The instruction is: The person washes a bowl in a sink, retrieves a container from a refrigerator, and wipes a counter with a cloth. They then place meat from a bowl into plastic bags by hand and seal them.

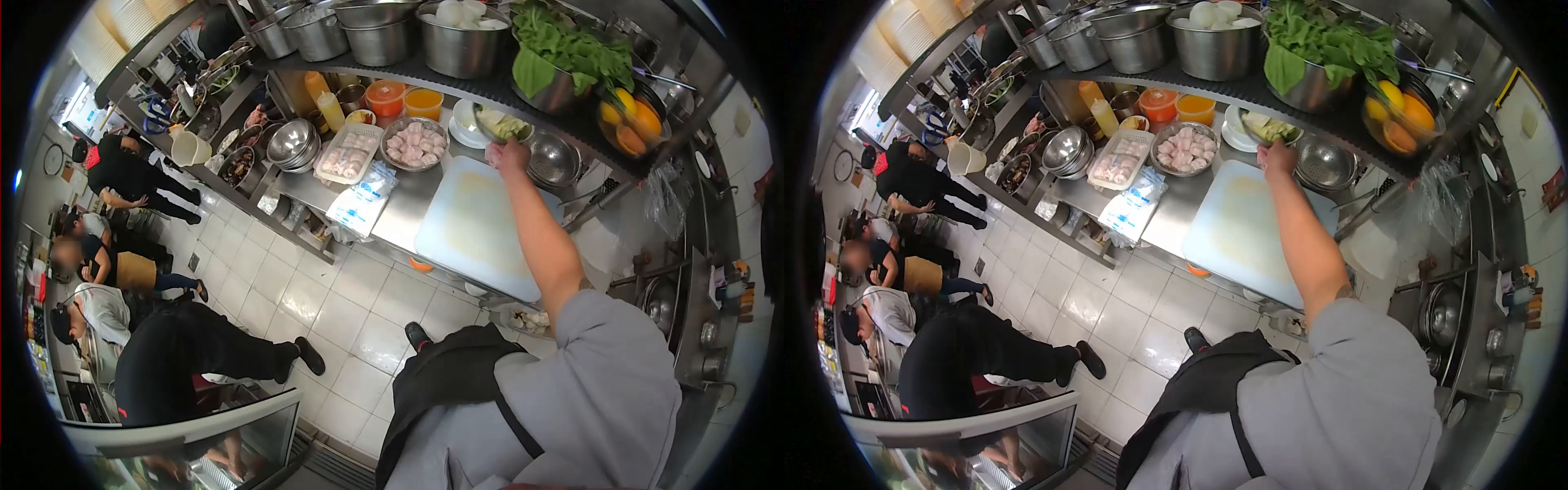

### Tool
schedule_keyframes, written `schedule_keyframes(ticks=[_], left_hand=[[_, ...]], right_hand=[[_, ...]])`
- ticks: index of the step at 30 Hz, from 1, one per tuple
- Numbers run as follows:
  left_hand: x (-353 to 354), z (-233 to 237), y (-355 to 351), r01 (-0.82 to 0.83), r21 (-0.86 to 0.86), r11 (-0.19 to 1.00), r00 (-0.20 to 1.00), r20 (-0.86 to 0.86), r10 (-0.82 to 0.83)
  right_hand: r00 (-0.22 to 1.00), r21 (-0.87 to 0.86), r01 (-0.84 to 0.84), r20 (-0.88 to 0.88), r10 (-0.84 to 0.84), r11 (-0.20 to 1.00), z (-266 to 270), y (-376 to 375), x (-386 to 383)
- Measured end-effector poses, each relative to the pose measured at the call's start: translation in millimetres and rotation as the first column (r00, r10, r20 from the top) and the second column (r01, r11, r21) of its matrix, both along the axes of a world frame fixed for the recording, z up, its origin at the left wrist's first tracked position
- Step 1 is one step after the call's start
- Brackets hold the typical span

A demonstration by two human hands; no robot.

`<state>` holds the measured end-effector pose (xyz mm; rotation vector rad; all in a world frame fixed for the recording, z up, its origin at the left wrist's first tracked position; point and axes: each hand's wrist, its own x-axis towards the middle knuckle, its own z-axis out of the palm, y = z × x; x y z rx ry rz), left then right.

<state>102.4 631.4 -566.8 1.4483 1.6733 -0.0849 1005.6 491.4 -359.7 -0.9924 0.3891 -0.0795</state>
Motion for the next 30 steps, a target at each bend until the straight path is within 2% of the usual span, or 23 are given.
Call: schedule_keyframes(ticks=[2,3,4,5,6,7,9,11,12,14,17,20,23,24,26,30], left_hand=[[-16,-18,4,0.096,-0.04,0.995,0.995,0.003,-0.096],[-27,-24,9,0.226,-0.002,0.974,0.974,0.017,-0.226],[-30,-15,17,0.466,0.132,0.875,0.883,-0.006,-0.47],[-36,-10,27,0.782,0.543,0.304,0.513,-0.284,-0.81],[-24,-5,47,0.451,0.115,0.885,0.882,0.093,-0.462],[-11,4,68,-0.285,-0.212,0.935,0.944,0.106,0.312],[15,38,110,-0.177,-0.093,0.98,0.974,0.128,0.188],[30,48,125,-0.195,0.13,0.972,0.957,0.241,0.16],[39,57,128,-0.234,0.155,0.96,0.959,0.197,0.202],[49,71,123,-0.194,0.175,0.965,0.979,0.102,0.178],[63,84,98,-0.087,0.091,0.992,0.996,-0.016,0.089],[76,89,69,-0.058,-0.019,0.998,0.981,-0.185,0.054],[62,69,44,0.07,-0.071,0.995,0.969,-0.232,-0.084],[62,73,38,0.034,-0.095,0.995,0.973,-0.226,-0.055],[104,113,33,-0.034,-0.14,0.989,0.978,-0.21,0.004],[111,113,47,0.021,-0.113,0.993,0.978,-0.204,-0.044]], right_hand=[[0.996,-0.047,0.057,-0.07,-0.06,0.997,3,0,40],[0.991,-0.066,0.08,-0.101,-0.087,0.995,5,0,61],[0.988,-0.086,0.095,-0.112,-0.104,0.992,6,-1,81],[0.984,-0.101,0.118,-0.12,-0.13,0.988,9,-3,100],[0.982,-0.111,0.135,-0.122,-0.148,0.985,11,-5,119],[0.979,-0.119,0.15,-0.122,-0.164,0.982,6,-8,135],[0.978,-0.138,0.152,-0.123,-0.17,0.979,-3,-5,166],[0.977,-0.155,0.146,-0.133,-0.167,0.977,-9,0,193],[0.977,-0.159,0.144,-0.132,-0.166,0.977,-18,2,206],[0.976,-0.187,0.137,-0.142,-0.165,0.973,-32,2,222],[0.976,-0.231,0.129,-0.142,-0.165,0.964,-50,-2,236],[0.976,-0.27,0.113,-0.152,-0.158,0.956,-63,-2,245],[0.975,-0.31,0.097,-0.162,-0.153,0.946,-75,-4,249],[0.976,-0.323,0.089,-0.162,-0.148,0.942,-80,-4,250],[0.976,-0.347,0.079,-0.164,-0.144,0.935,-86,-5,252],[0.977,-0.392,0.059,-0.166,-0.134,0.918,-97,-7,253]])
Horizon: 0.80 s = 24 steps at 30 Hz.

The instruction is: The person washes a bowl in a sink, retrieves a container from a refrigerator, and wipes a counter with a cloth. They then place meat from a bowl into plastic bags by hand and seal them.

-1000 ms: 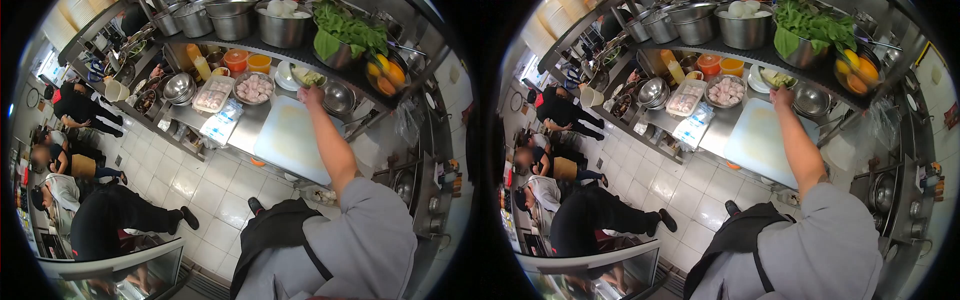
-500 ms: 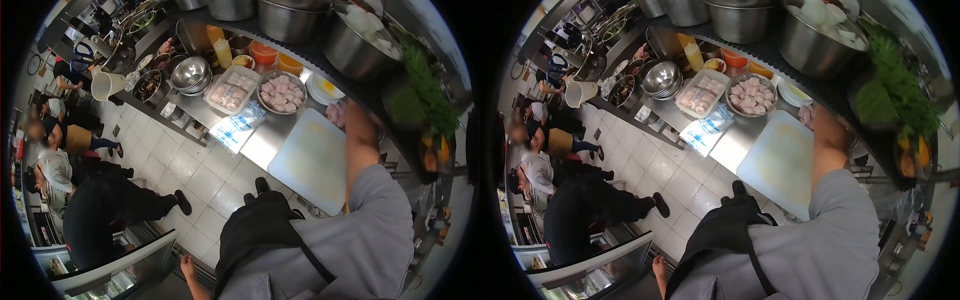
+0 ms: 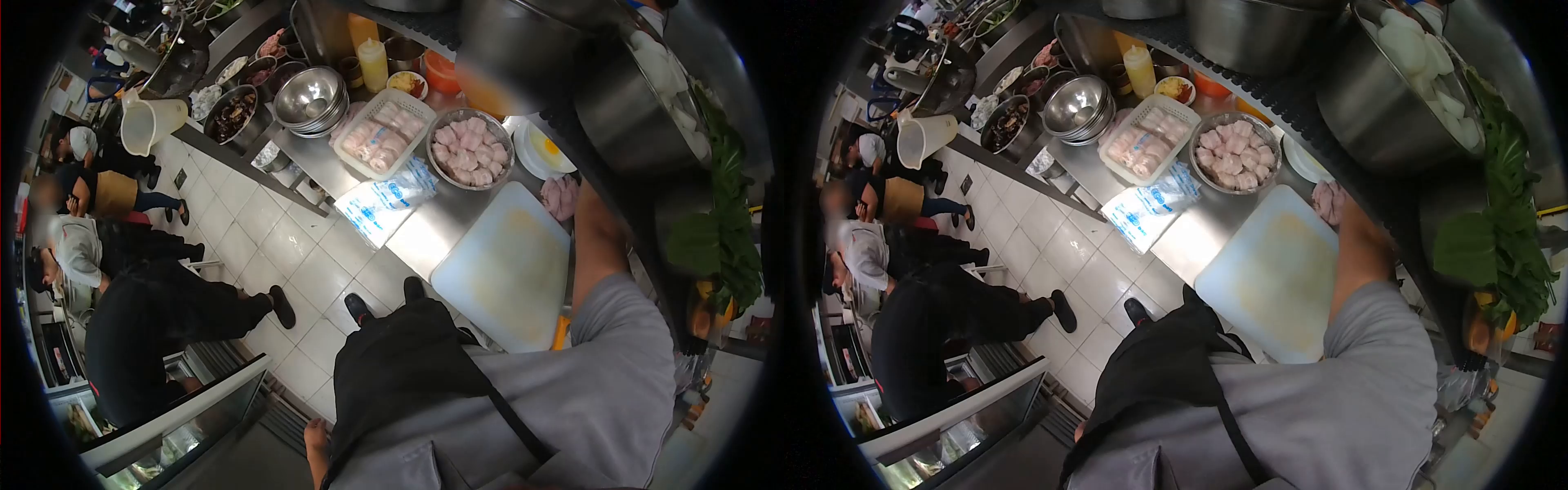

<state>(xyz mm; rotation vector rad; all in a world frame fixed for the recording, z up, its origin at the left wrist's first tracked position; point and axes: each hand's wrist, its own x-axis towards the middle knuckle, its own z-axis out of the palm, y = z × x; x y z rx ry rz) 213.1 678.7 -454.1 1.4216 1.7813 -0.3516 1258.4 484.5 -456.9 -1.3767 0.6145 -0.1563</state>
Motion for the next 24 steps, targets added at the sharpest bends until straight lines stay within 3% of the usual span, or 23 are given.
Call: schedule_keyframes(ticks=[2,5,8,11,15,19,22,24], left_hand=[[-21,-35,13,-0.01,0.073,0.997,1.0,0.002,0.01],[4,-23,38,-0.114,0.062,0.992,0.991,0.078,0.109],[25,-14,55,-0.002,0.051,0.999,0.996,0.09,-0.002],[36,-20,58,-0.059,0.068,0.996,0.99,0.134,0.049],[56,-8,56,0.048,0.05,0.998,0.995,0.082,-0.052],[41,-29,47,-0.049,0.0,0.999,0.994,0.098,0.049],[-4,-87,42,-0.186,-0.081,0.979,0.932,0.301,0.202],[-11,-96,43,-0.162,-0.098,0.982,0.95,0.255,0.182]], right_hand=[[1.0,-0.026,-0.009,-0.006,0.009,1.0,-3,-2,-2],[1.0,-0.066,-0.015,-0.011,0.014,0.998,-9,-5,-7],[1.0,-0.099,-0.023,-0.02,0.021,0.995,-15,-4,-12],[0.999,-0.127,-0.032,-0.029,0.028,0.991,-18,-3,-17],[0.999,-0.195,-0.038,-0.034,0.032,0.98,-18,-6,-29],[0.998,-0.355,-0.059,-0.032,0.051,0.933,-19,-7,-49],[0.994,-0.63,-0.099,-0.033,0.101,0.77,-24,-6,-79],[0.98,-0.839,-0.148,-0.054,0.191,0.524,-36,-4,-107]])
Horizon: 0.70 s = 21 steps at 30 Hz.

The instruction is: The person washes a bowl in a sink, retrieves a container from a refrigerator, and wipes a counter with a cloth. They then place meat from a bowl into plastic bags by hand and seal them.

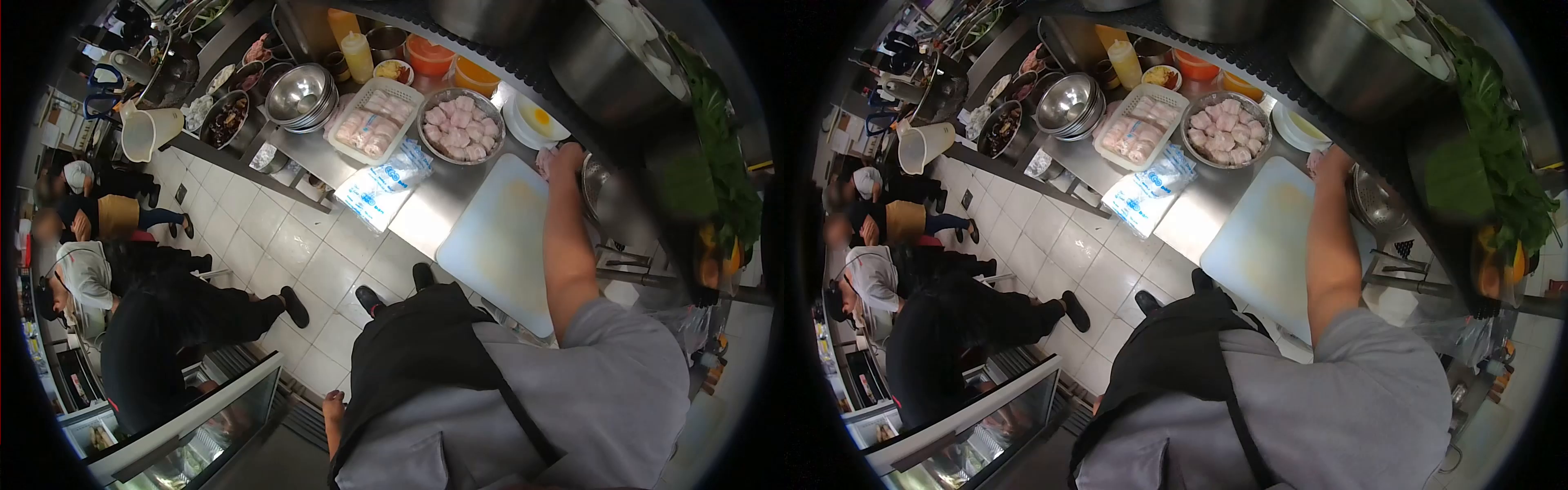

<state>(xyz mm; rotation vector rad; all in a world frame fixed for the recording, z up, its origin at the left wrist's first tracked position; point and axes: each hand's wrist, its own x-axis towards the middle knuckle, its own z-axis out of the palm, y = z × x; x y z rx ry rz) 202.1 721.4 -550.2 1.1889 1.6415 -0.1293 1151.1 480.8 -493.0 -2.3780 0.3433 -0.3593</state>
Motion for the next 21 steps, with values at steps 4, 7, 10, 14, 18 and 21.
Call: schedule_keyframes(ticks=[4,7,10,14,18,21], left_hand=[[39,30,5,0.263,0.031,0.964,0.943,-0.221,-0.25],[45,9,23,0.403,0.098,0.91,0.89,-0.275,-0.365],[79,6,52,0.393,0.18,0.902,0.908,-0.233,-0.349],[140,-10,93,0.437,0.337,0.834,0.899,-0.135,-0.416],[270,35,122,0.12,0.155,0.981,0.936,0.31,-0.164],[380,72,125,0.093,0.109,0.99,0.822,0.552,-0.138]], right_hand=[[0.933,-0.459,-0.354,-0.12,0.338,0.815,-57,-7,-34],[0.857,-0.606,-0.47,-0.138,0.497,0.641,-41,-3,-68],[0.807,-0.532,-0.574,-0.236,0.542,0.623,-30,-4,-76],[0.737,-0.19,-0.675,-0.126,0.664,0.713,8,-13,-78],[0.823,-0.043,-0.55,0.141,0.55,0.834,59,7,-167],[0.872,-0.062,-0.481,-0.132,0.471,0.874,79,18,-245]])
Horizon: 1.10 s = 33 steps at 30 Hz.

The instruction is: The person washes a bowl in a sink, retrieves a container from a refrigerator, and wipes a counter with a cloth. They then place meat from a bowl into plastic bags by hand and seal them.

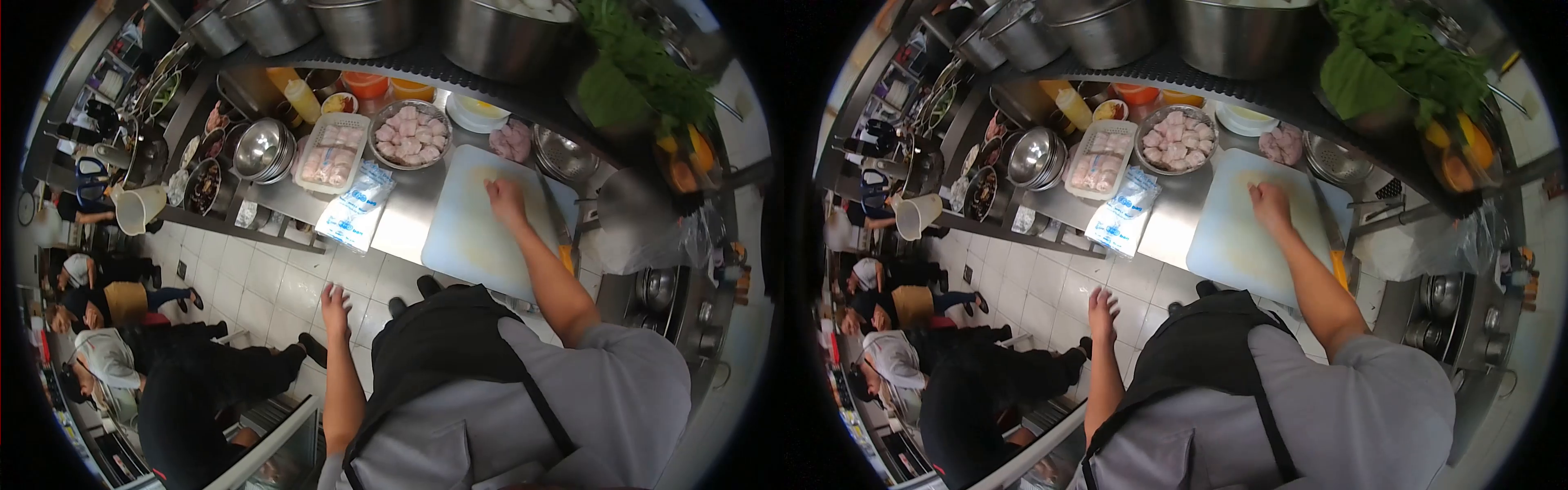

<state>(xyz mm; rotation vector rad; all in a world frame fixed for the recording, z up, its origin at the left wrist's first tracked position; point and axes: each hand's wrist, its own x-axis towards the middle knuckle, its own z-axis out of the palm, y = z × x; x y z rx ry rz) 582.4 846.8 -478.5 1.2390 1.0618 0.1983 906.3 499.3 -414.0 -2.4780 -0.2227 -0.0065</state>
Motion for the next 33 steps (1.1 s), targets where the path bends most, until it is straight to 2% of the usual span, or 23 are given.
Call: schedule_keyframes(ticks=[1,3,5,6,7,8,10,11,13,15,16,18,19,20,22,24,25,26,27,28,30,31,33], left_hand=[[34,10,-3,-0.021,-0.039,0.999,1.0,0.022,0.022],[85,21,-1,-0.056,-0.108,0.993,0.998,0.031,0.06],[121,23,-4,-0.071,-0.172,0.983,0.997,0.009,0.074],[129,5,4,-0.016,-0.151,0.988,0.999,0.025,0.02],[134,-15,13,0.042,-0.133,0.99,0.999,0.04,-0.037],[138,-12,8,0.026,-0.091,0.996,0.993,0.12,-0.015],[131,-13,15,0.066,-0.062,0.996,0.992,0.116,-0.058],[125,-11,15,0.105,0.014,0.994,0.988,0.114,-0.106],[109,-16,24,0.203,-0.052,0.978,0.966,0.171,-0.192],[105,-10,32,0.355,-0.04,0.934,0.932,0.092,-0.351],[111,-10,34,0.413,0.042,0.91,0.908,0.06,-0.414],[132,-12,40,0.511,0.197,0.837,0.856,-0.029,-0.516],[144,-24,48,0.568,0.402,0.718,0.817,-0.167,-0.552],[158,-32,55,0.614,0.57,0.546,0.776,-0.311,-0.548],[162,33,31,0.615,0.733,0.291,0.778,-0.504,-0.375],[174,51,15,0.51,0.762,0.399,0.841,-0.344,-0.418],[185,55,5,0.493,0.732,0.47,0.829,-0.231,-0.509],[201,46,-5,0.421,0.73,0.539,0.819,-0.051,-0.571],[224,50,-16,0.49,0.434,0.756,0.828,0.04,-0.559],[242,57,-25,0.475,0.165,0.865,0.85,0.17,-0.499],[293,32,-27,0.377,-0.122,0.918,0.915,0.201,-0.349],[314,17,-27,0.324,-0.263,0.909,0.939,0.206,-0.275],[339,8,-29,0.315,-0.218,0.924,0.94,0.209,-0.271]], right_hand=[[0.998,0.019,0.006,-0.063,-0.005,1.0,2,0,-24],[0.987,0.088,-0.157,0.057,0.152,0.984,-4,-11,-64],[0.97,0.146,-0.224,0.123,0.207,0.963,-6,-22,-93],[0.962,0.164,-0.249,0.16,0.223,0.955,-5,-34,-106],[0.974,0.153,-0.199,0.142,0.178,0.968,3,-48,-121],[0.983,0.143,-0.152,0.125,0.135,0.978,12,-61,-134],[0.998,0.154,-0.024,0.057,0.015,0.988,23,-81,-158],[0.998,0.175,0.061,0.007,-0.063,0.983,25,-99,-171],[0.978,0.176,0.208,-0.06,-0.2,0.962,23,-128,-202],[0.948,0.142,0.317,-0.087,-0.307,0.938,8,-151,-228],[0.93,0.108,0.357,-0.139,-0.341,0.928,8,-152,-238],[0.884,0.035,0.418,-0.247,-0.397,0.908,8,-148,-258],[0.909,0.034,0.359,-0.239,-0.341,0.933,7,-142,-265],[0.932,0.035,0.298,-0.228,-0.283,0.954,6,-135,-269],[0.961,0.041,0.193,-0.21,-0.18,0.98,10,-123,-276],[0.977,0.046,0.111,-0.186,-0.101,0.993,19,-118,-276],[0.974,0.052,0.13,-0.193,-0.118,0.99,18,-119,-276],[0.97,0.057,0.151,-0.202,-0.137,0.987,15,-123,-279],[0.965,0.062,0.175,-0.211,-0.159,0.983,14,-125,-281],[0.965,0.056,0.176,-0.209,-0.161,0.983,14,-127,-280],[0.964,0.045,0.185,-0.204,-0.172,0.982,18,-127,-282],[0.965,0.051,0.194,-0.192,-0.181,0.98,22,-123,-282],[0.965,0.055,0.214,-0.164,-0.203,0.975,32,-115,-285]])
